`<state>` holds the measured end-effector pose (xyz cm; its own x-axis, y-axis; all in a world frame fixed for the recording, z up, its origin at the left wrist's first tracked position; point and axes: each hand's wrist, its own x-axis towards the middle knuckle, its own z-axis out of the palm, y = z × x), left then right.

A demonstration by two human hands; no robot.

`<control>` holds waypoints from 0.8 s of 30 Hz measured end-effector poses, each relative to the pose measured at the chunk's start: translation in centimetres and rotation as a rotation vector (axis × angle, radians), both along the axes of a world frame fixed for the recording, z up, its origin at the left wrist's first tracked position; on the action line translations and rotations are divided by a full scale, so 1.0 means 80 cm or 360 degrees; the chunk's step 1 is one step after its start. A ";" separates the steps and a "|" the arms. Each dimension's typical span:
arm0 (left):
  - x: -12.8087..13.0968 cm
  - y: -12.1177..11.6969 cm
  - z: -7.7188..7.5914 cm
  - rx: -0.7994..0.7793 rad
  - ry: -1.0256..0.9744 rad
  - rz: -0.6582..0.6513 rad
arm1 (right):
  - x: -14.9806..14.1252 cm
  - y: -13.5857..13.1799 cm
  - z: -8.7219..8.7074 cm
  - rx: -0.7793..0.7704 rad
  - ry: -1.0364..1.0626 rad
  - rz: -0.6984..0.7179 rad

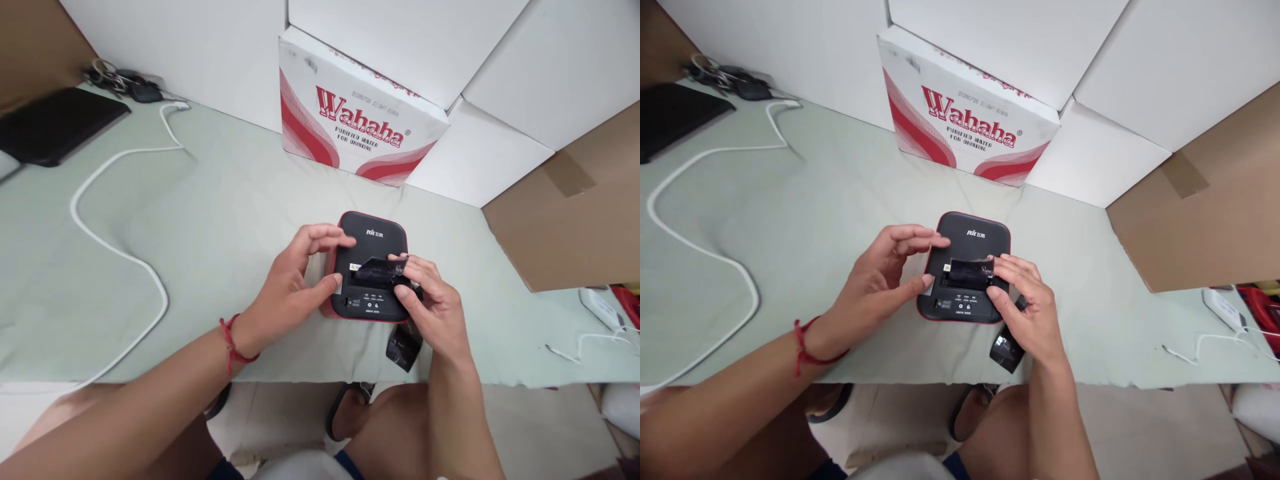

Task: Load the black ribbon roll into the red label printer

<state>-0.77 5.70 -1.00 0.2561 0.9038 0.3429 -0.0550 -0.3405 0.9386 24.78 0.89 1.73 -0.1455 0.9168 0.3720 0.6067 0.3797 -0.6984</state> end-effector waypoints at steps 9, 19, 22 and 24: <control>-0.007 0.020 -0.009 -0.0414 -0.0126 -0.0292 | -0.035 -0.007 0.070 0.0094 -0.0464 -0.0134; -0.020 0.013 -0.001 -0.0431 0.0154 -0.0260 | -0.052 -0.010 0.071 -0.0145 -0.0532 -0.0091; -0.017 0.002 0.001 -0.0457 0.0136 -0.0102 | -0.064 0.004 0.063 -0.0099 -0.0334 -0.0301; -0.015 -0.004 0.004 -0.0473 0.0111 0.0034 | -0.074 0.014 0.059 -0.0035 -0.0151 -0.0470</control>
<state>-1.95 5.34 -0.67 0.2498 0.9673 0.0446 0.0172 -0.0505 0.9986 18.85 2.02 6.44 0.0951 0.9323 0.3489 0.7515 0.1627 -0.6394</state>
